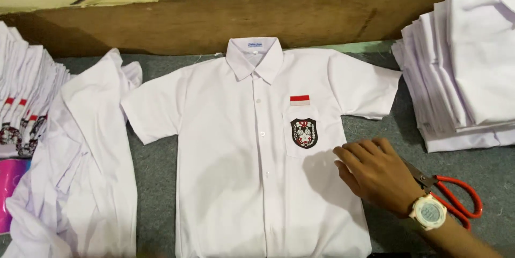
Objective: Buttoning a white school shirt and trimming loose threads with scissors
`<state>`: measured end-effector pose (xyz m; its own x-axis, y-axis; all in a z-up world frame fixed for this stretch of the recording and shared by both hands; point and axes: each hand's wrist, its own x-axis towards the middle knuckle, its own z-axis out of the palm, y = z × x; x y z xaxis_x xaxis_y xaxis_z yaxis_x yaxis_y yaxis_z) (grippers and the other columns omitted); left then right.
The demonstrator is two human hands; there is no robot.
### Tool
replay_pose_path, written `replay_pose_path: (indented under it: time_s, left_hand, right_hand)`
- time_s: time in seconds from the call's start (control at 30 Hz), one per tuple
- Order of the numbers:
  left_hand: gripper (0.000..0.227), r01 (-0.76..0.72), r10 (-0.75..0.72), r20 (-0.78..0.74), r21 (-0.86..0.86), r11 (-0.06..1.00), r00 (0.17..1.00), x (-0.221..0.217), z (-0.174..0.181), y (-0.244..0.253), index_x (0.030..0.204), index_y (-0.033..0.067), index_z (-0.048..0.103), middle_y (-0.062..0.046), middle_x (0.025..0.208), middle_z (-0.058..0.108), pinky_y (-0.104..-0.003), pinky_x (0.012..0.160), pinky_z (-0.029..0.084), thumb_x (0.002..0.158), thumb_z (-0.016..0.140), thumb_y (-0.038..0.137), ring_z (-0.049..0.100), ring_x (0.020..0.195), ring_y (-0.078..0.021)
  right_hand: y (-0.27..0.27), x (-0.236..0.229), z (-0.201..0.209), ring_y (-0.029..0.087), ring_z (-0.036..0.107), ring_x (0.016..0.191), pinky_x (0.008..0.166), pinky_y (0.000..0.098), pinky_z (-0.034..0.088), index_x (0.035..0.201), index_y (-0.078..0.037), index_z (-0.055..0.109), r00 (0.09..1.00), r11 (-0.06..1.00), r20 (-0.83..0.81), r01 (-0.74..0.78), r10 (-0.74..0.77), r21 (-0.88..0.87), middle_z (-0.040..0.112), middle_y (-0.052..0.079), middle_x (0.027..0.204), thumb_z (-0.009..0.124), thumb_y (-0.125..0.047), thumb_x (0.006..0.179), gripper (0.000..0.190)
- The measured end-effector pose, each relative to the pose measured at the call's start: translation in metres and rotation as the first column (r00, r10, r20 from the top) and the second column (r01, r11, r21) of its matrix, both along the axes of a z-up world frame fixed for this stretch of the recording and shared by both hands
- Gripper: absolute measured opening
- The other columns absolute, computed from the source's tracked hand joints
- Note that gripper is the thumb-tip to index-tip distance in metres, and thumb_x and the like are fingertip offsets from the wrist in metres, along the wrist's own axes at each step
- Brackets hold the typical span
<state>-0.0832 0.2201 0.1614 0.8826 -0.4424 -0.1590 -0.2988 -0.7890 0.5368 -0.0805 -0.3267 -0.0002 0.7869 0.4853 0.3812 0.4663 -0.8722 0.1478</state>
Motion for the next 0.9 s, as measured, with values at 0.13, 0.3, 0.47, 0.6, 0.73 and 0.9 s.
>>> replay_pose_path:
  time_s: [0.13,0.3,0.47,0.6,0.73,0.9]
  left_hand:
    - [0.066,-0.067,0.067,0.039,0.003,0.998,0.997,0.12,-0.037,-0.079,0.131,0.0135,0.072,-0.016,0.129,0.075,-0.059,0.095,0.055,0.067,0.089,0.021,0.065,0.121,-0.0452]
    - [0.046,-0.108,0.139,0.312,-0.117,0.987,0.94,0.302,-0.16,-0.07,0.139,0.0129,0.067,-0.011,0.133,0.068,-0.048,0.103,0.048,0.099,0.074,0.033,0.063,0.123,-0.0356]
    - [0.056,-0.173,0.146,0.252,0.087,0.981,0.957,0.327,-0.198,-0.111,0.13,0.0089,0.07,-0.017,0.125,0.068,-0.057,0.098,0.05,0.092,0.072,0.05,0.063,0.119,-0.0425]
    - [0.035,-0.143,0.127,0.258,0.045,0.989,0.958,0.344,-0.222,-0.115,0.118,0.0177,0.069,-0.008,0.118,0.066,-0.05,0.094,0.05,0.091,0.073,0.041,0.065,0.116,-0.0359]
    - [0.02,-0.095,0.132,0.373,-0.115,0.989,0.919,0.326,-0.188,-0.108,0.112,0.0092,0.065,-0.021,0.103,0.064,-0.055,0.092,0.047,0.1,0.067,0.025,0.064,0.105,-0.0467]
    - [0.038,-0.092,0.147,0.789,-0.114,0.989,0.597,0.325,-0.181,-0.106,0.111,0.0113,0.059,-0.01,0.092,0.055,-0.045,0.082,0.044,0.116,0.049,0.048,0.063,0.092,-0.0353]
  right_hand:
    - [-0.021,0.048,0.007,0.025,0.07,0.097,0.084,0.0412,0.048,0.111,-0.019,0.069,0.992,0.993,-0.049,0.114,-0.115,-0.012,0.071,0.005,0.101,0.065,-0.036,0.094,0.024]
    - [-0.069,0.173,-0.002,0.042,0.073,0.098,0.082,0.05,0.056,0.118,-0.006,0.074,0.972,0.955,-0.045,0.235,-0.231,0.182,0.073,0.019,0.108,0.07,-0.016,0.101,0.021]
    - [-0.064,0.215,-0.008,0.055,0.065,0.108,0.09,0.0674,0.046,0.123,0.004,0.068,0.893,0.866,-0.321,0.41,-0.316,0.288,0.069,0.029,0.115,0.068,-0.029,0.098,0.042]
    - [-0.061,0.226,-0.039,0.043,0.067,0.116,0.097,0.0634,0.045,0.118,-0.01,0.07,0.802,0.834,-0.47,0.508,-0.368,0.213,0.071,0.015,0.12,0.068,-0.032,0.095,0.033]
    - [-0.093,0.24,-0.069,0.045,0.071,0.103,0.086,0.0609,0.05,0.111,-0.012,0.065,0.886,0.863,-0.326,0.424,-0.331,0.276,0.073,0.017,0.103,0.068,-0.026,0.101,0.018]
    - [-0.102,0.241,-0.046,0.052,0.067,0.084,0.073,0.0542,0.053,0.119,-0.002,0.049,0.966,0.915,0.215,0.046,-0.142,0.4,0.061,0.027,0.089,0.064,-0.013,0.115,0.019]
